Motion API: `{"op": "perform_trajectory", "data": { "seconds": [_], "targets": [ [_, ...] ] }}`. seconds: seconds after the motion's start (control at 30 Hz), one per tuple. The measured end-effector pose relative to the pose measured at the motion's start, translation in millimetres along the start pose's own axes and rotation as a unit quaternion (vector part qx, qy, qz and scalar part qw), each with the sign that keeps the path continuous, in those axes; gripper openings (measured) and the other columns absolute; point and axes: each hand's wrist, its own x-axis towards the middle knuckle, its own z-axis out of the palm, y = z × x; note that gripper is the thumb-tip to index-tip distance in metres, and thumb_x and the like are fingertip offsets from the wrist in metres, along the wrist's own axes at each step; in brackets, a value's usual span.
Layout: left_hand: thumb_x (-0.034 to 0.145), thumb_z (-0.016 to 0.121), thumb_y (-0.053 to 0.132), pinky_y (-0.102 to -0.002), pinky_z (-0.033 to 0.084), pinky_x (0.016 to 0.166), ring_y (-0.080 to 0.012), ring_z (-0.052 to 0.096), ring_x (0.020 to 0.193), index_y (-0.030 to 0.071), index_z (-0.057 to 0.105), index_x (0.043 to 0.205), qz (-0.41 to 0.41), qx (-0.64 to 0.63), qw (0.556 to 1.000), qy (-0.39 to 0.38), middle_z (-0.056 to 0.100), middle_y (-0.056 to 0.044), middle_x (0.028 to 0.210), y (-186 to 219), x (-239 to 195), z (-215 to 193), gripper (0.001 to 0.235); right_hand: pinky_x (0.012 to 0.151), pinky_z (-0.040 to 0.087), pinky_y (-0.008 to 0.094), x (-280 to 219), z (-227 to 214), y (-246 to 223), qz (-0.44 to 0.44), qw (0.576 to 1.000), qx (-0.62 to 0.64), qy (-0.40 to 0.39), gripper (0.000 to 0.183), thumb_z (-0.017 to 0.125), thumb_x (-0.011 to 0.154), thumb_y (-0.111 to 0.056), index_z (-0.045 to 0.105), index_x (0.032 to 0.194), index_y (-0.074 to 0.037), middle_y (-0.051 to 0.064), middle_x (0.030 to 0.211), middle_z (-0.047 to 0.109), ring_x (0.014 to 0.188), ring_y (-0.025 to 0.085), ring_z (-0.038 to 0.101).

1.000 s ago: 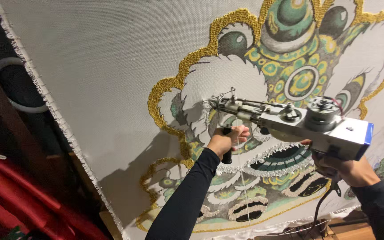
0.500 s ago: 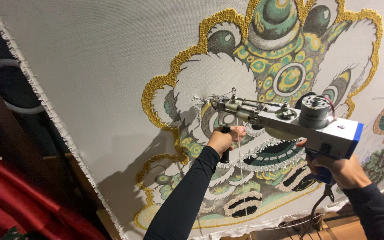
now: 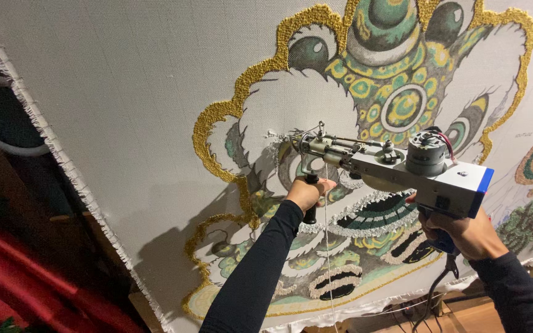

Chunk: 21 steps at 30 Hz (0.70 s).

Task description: The person uses a handheld tufting gun to apply white yarn into a stretched canvas featuring a pre-printed design of a stylized animal face. The operator guides the tool along the contours of the design, creating a textured pile of yarn to fill in the white areas of the artwork.

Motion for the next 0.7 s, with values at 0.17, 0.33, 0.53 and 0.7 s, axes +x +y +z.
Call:
{"op": "perform_trajectory", "data": {
  "seconds": [0.17,0.33,0.53,0.7],
  "targets": [
    [0.077,0.087,0.023,-0.03,0.048,0.048,-0.0135,0.056,0.056,0.003,0.079,0.091,0.002,0.002,1.0,0.02,0.065,-0.003,0.074,3.0,1.1,-3.2,0.026,0.052,0.048,0.033,3.6,5.1,-1.5,-0.014,1.0,-0.009,0.0,0.042,0.069,0.076,-0.005,0.071,0.118,0.002,0.008,0.07,0.062,0.056,0.017,0.057],
    [0.077,0.088,0.028,-0.03,0.047,0.047,-0.0123,0.056,0.054,0.002,0.078,0.093,0.014,0.013,0.999,0.029,0.064,0.001,0.072,1.0,7.6,-6.8,0.032,0.05,0.047,0.034,6.6,11.7,-6.3,0.006,1.0,-0.027,0.01,0.038,0.068,0.079,-0.007,0.072,0.116,0.0,0.008,0.065,0.06,0.053,0.017,0.056],
    [0.079,0.084,0.044,-0.03,0.046,0.041,-0.0126,0.047,0.041,0.005,0.076,0.094,-0.003,0.035,0.999,0.025,0.051,0.001,0.056,-11.4,43.3,-24.3,0.042,0.047,0.046,0.038,26.9,18.1,-1.1,-0.033,0.995,-0.092,0.01,0.036,0.074,0.079,-0.009,0.069,0.114,-0.003,0.01,0.071,0.061,0.053,0.02,0.056],
    [0.078,0.081,0.054,-0.032,0.044,0.04,-0.0151,0.05,0.041,0.003,0.075,0.09,0.007,0.111,0.991,0.074,0.058,-0.002,0.057,-12.4,69.8,-53.1,0.054,0.083,0.051,0.04,46.2,33.2,-21.2,-0.369,0.875,-0.312,0.029,0.047,0.074,0.075,-0.01,0.062,0.12,-0.002,0.014,0.108,0.067,0.094,0.03,0.064]
  ]
}}
